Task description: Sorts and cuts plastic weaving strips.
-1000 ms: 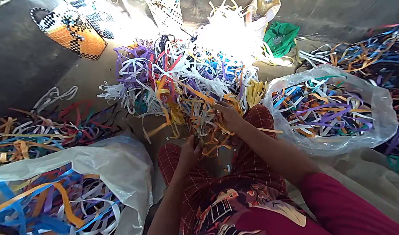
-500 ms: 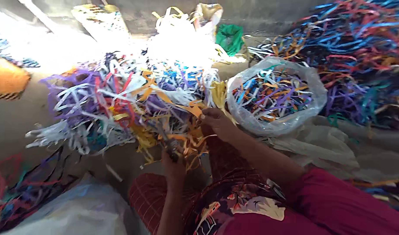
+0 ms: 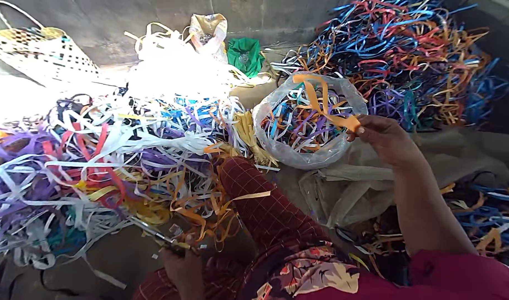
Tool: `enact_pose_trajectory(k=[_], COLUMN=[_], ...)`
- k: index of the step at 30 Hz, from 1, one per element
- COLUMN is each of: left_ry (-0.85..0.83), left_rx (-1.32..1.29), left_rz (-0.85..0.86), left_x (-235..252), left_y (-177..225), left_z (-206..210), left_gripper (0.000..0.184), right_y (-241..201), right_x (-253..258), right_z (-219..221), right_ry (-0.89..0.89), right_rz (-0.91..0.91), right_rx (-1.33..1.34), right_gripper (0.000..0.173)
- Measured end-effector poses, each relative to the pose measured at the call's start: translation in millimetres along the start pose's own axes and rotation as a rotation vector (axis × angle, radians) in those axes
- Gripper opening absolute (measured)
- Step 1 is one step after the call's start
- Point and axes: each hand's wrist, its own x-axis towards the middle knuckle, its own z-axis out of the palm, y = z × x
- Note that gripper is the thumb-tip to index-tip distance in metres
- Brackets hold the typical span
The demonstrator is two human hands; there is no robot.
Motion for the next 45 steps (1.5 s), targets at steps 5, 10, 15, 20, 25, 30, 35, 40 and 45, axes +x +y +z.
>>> enact_pose_trajectory(k=[5,10,15,20,25,30,35,40,45], left_ry=[-0.032,-0.035,-0.042,-0.024,-0.058,-0.259,-0.502,-0.436,-0.183], left_rx=[0.007,-0.004,0.0,0.007,0.014,0.067,0.401,0.591,0.366], left_rz=[0.011,-0.01,0.001,-0.013,0.002,0.151,0.336,0.463,0.469], left_x=[-7,-17,-19,-22,-27,-25,-15,-14,-25], left_y=[-7,-12,-16,-18,-11,19,54,75,62], left_z=[6,1,-9,-14,-7,3,6,-8,-16], left_gripper=[0.035,0.034,0.031,0.028,0.029,0.039,0.037,0.032,0.039], right_y=[48,183,232,253,223,113,27,15,23], right_x=[42,88,90,110,129,108,31,-3,1], right_z=[1,18,58,68,89,162,270,307,312], right_ry=[0.046,0.003,-0.549,-0.481,-0.292,-0.297,-0.89,-1.159,-0.947], right_rz=[0.254,0.481,0.818,0.599,0.628,0.165,-0.215,-0.172,0.054], right_rx=[-0.534,-0.933,-1.166,-0.908,-1.047,-0.934,-0.283,-0.337,-0.351], right_gripper=[0.022,0.029,0.042,0.034,0.051,0.048,0.041,0.027,0.035])
